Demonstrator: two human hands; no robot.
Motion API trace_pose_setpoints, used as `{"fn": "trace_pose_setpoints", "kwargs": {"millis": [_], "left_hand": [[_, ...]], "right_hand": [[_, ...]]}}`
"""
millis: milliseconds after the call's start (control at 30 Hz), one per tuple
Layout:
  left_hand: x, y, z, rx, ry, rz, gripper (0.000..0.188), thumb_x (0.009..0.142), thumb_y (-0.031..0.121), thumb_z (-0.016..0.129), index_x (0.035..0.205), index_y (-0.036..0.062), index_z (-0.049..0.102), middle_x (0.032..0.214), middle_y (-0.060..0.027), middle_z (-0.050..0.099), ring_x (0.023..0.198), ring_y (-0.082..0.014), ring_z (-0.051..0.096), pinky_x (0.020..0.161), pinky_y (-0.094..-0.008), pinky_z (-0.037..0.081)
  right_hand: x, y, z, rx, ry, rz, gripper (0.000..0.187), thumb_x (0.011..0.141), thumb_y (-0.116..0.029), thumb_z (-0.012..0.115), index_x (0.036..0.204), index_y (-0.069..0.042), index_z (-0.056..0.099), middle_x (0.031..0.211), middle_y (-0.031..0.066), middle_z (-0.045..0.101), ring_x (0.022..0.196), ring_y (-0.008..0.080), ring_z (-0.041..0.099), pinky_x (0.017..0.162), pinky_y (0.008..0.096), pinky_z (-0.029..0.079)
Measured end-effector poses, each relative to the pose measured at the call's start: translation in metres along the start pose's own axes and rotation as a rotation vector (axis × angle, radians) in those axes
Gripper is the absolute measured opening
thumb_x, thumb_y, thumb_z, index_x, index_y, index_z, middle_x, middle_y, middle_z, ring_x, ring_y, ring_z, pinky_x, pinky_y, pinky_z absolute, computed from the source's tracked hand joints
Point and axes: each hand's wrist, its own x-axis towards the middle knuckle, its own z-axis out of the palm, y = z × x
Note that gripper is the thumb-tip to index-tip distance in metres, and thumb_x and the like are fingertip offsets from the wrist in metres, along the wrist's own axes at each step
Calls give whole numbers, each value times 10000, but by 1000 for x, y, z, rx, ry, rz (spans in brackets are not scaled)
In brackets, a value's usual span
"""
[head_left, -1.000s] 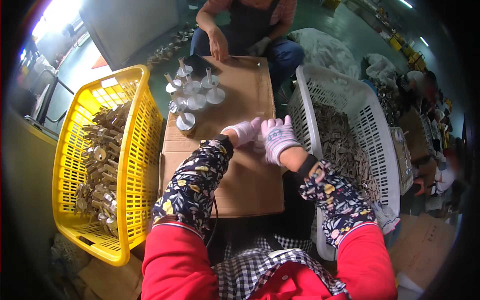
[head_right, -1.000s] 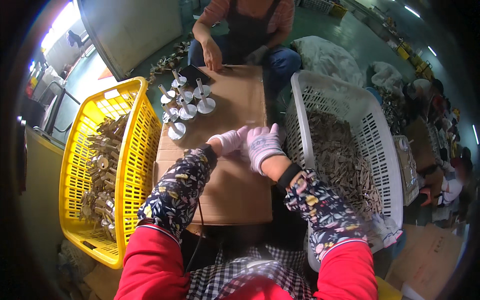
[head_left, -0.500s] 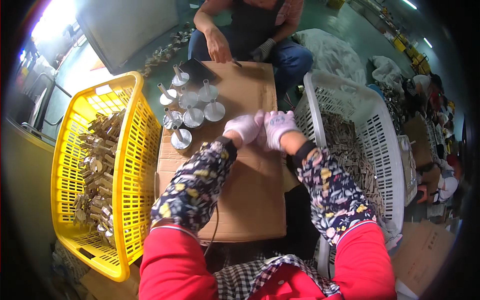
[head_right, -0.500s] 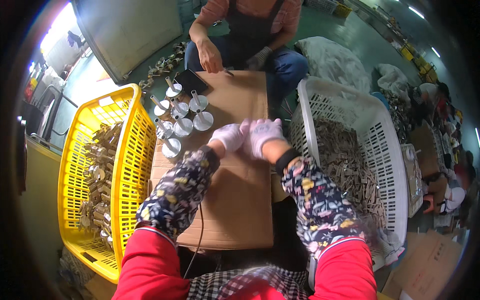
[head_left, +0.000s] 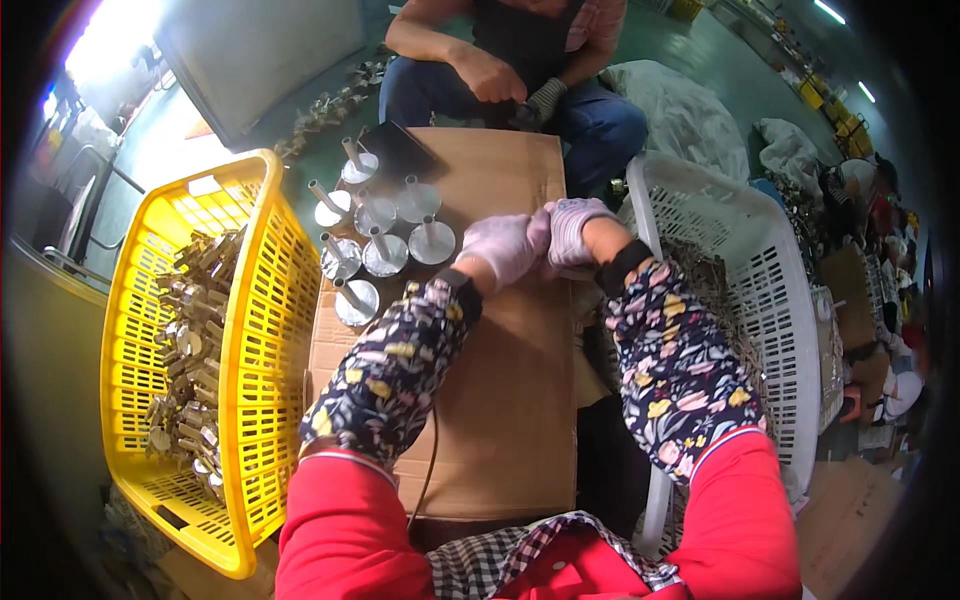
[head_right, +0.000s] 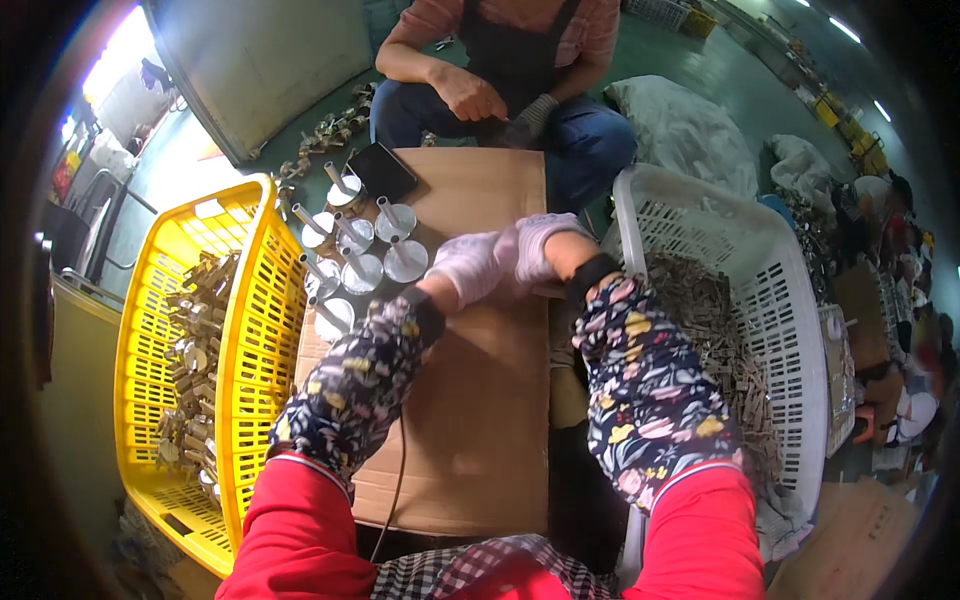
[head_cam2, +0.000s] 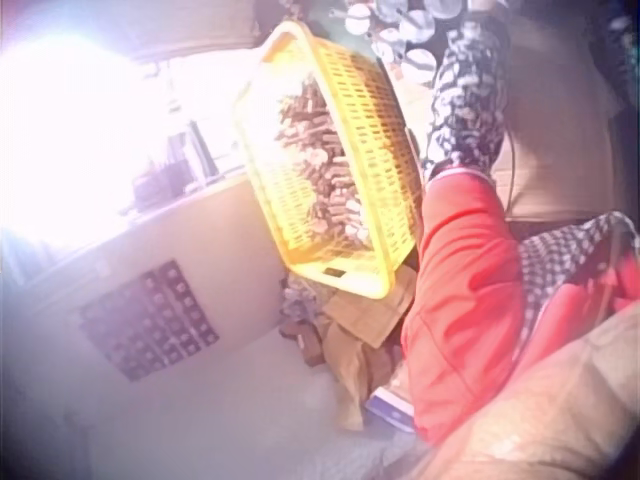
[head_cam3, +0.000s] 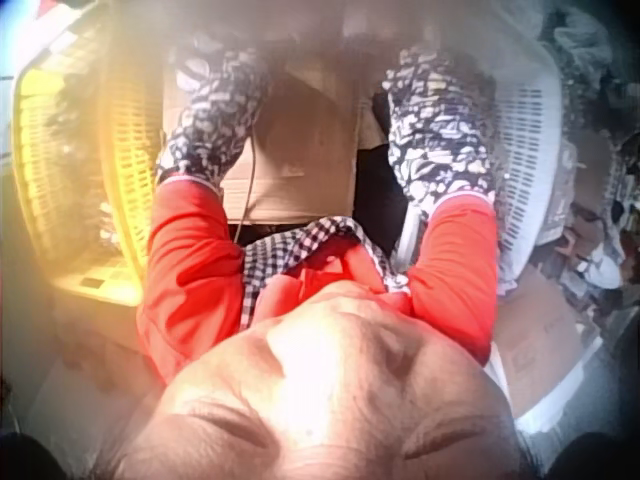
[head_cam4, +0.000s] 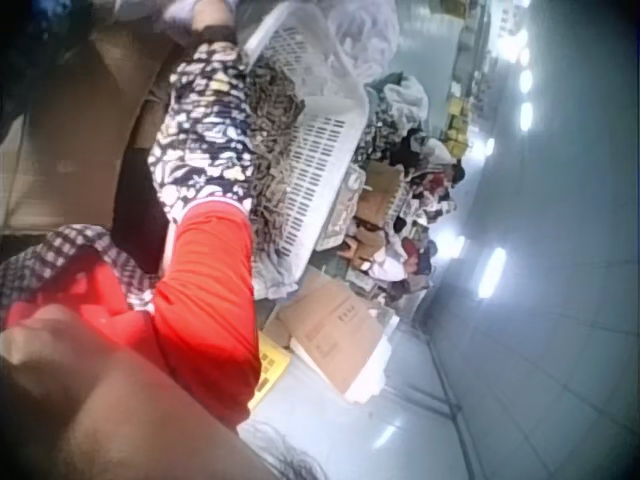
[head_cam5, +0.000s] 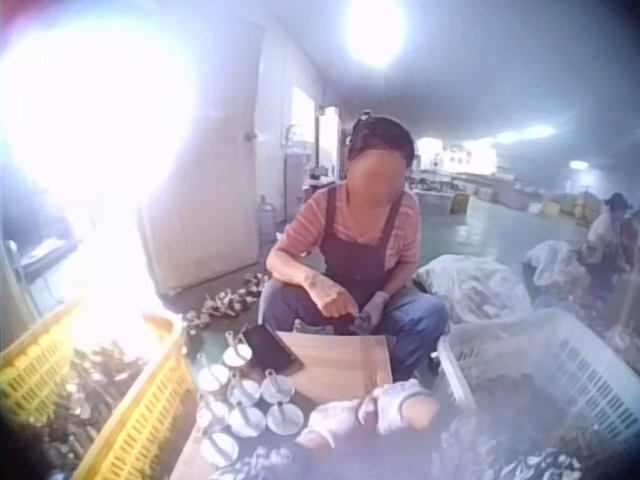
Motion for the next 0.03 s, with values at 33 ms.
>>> {"fn": "trace_pose_setpoints", "kwargs": {"millis": [33], "left_hand": [[3,-1,1,2,-5,7,673,893,485,128,967,34,622,961,-212,611,982,-337,558,875,-391,396]], "right_hand": [[11,6,-1,39,-143,-82,626,558,-360,757,1100,-92,598,1114,109,601,1010,221,589,824,361,478]]}}
